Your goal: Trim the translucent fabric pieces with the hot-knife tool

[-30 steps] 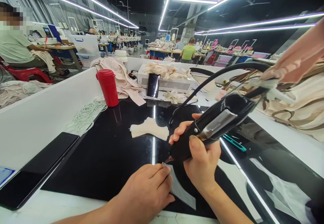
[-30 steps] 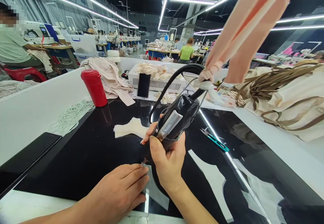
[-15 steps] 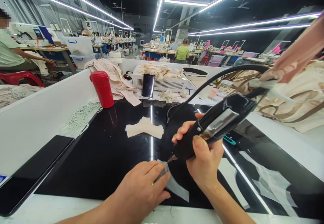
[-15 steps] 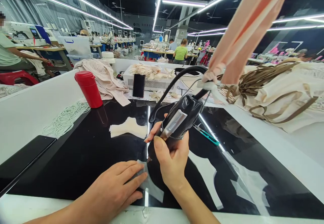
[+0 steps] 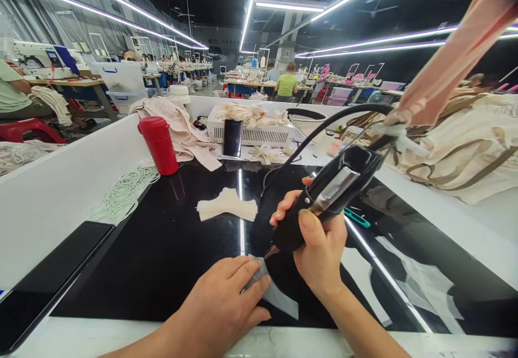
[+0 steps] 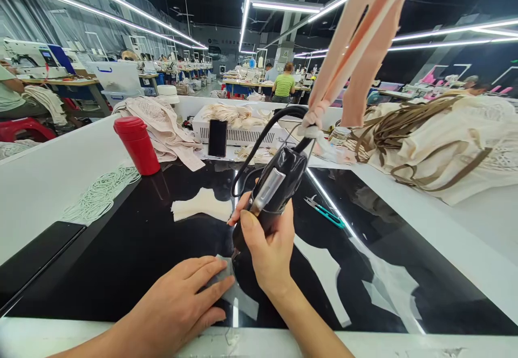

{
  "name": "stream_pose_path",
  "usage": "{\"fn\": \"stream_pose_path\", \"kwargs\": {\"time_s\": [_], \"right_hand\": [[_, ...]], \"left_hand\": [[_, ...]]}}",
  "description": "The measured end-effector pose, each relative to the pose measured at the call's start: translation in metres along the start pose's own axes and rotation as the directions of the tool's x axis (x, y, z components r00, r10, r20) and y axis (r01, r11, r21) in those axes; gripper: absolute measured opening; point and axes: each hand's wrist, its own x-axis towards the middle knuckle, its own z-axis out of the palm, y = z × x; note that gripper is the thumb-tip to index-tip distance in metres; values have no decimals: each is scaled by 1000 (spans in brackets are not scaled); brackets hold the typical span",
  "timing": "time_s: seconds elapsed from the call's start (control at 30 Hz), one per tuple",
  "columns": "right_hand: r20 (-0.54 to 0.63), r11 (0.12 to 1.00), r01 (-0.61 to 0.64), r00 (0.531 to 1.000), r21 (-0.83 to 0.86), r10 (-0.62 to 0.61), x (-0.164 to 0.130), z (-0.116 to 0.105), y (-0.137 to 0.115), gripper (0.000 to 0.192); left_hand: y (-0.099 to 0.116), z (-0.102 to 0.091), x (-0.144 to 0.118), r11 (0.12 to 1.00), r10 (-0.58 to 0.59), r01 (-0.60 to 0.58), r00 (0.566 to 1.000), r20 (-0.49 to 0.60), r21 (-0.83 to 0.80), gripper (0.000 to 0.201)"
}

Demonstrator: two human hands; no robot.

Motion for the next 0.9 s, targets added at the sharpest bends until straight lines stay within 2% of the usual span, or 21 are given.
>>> {"fn": "stream_pose_path", "kwargs": {"time_s": [0.27,0.43,0.9], "right_hand": [[-51,999,-21,998,49,24,-12,-10,-30,42],[-68,999,-38,997,31,40,-23,-20,-43,41],[-51,1000,-19,999,-24,18,-35,-27,-48,36]], "left_hand": [[0,-3,0,1000,13,-14,999,43,20,36],[-2,-3,0,999,28,-30,998,60,20,35],[-3,-9,3,998,39,-42,997,69,49,44]]}}
